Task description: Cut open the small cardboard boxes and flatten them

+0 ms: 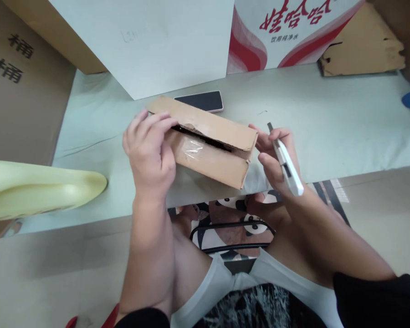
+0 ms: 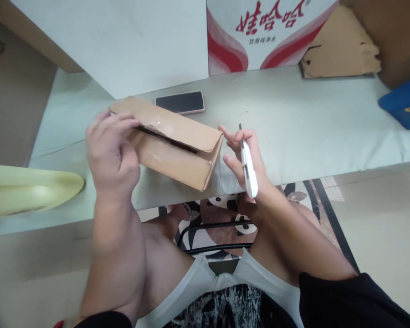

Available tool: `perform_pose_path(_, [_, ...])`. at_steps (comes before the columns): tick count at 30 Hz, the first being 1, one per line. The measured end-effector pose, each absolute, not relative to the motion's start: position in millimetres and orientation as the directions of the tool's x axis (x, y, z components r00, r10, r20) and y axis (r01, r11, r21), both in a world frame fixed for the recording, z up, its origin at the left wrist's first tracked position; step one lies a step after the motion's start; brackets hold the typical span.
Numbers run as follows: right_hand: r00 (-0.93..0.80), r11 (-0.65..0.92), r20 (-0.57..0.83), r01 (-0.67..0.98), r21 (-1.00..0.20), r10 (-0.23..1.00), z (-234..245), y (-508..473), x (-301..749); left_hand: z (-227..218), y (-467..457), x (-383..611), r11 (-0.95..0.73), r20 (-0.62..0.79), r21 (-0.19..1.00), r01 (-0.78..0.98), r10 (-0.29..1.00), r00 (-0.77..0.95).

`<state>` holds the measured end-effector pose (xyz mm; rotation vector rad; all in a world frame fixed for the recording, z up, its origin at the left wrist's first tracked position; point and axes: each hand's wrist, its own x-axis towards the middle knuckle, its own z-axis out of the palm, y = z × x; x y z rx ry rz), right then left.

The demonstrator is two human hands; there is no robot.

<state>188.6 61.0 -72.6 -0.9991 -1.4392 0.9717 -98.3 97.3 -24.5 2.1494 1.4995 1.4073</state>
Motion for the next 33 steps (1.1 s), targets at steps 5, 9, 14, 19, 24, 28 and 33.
perform_pose_path(5, [-0.112,0.349,0.349,-0.022,-0.937,0.93,-71.2,56.3,179.4,-13.3,91.5,-93.2,-0.478,0.506,0.601,0.641,0.848,0.158])
perform_pose_path(9, [-0.116,0.311,0.311,-0.021,-0.95,0.943,-70.1,57.0,179.9,-16.0,92.3,-95.7,-0.498,0.49,0.581,0.644,0.846,0.211])
perform_pose_path(14, [-0.114,0.291,0.29,-0.012,-0.957,0.95,-67.9,57.5,180.0,-16.8,92.0,-92.1,-0.492,0.493,0.58,0.65,0.847,0.201])
perform_pose_path(19, [-0.11,0.253,0.254,-0.026,-0.967,0.961,-67.4,56.7,181.3,-9.0,84.8,-82.4,-0.438,0.489,0.512,0.739,0.856,0.168])
perform_pose_path(24, [-0.126,0.25,0.255,-0.058,-0.967,0.959,-66.6,56.6,182.5,-10.9,85.6,-82.8,-0.425,0.479,0.532,0.732,0.864,0.154])
perform_pose_path(28, [-0.13,0.24,0.243,-0.038,-0.97,0.961,-65.7,56.8,182.3,-12.7,88.3,-83.7,-0.413,0.446,0.603,0.683,0.884,0.141])
perform_pose_path(33, [-0.128,0.212,0.214,-0.028,-0.977,0.968,-66.5,56.2,182.2,-10.2,89.0,-79.6,-0.396,0.423,0.672,0.626,0.899,0.114])
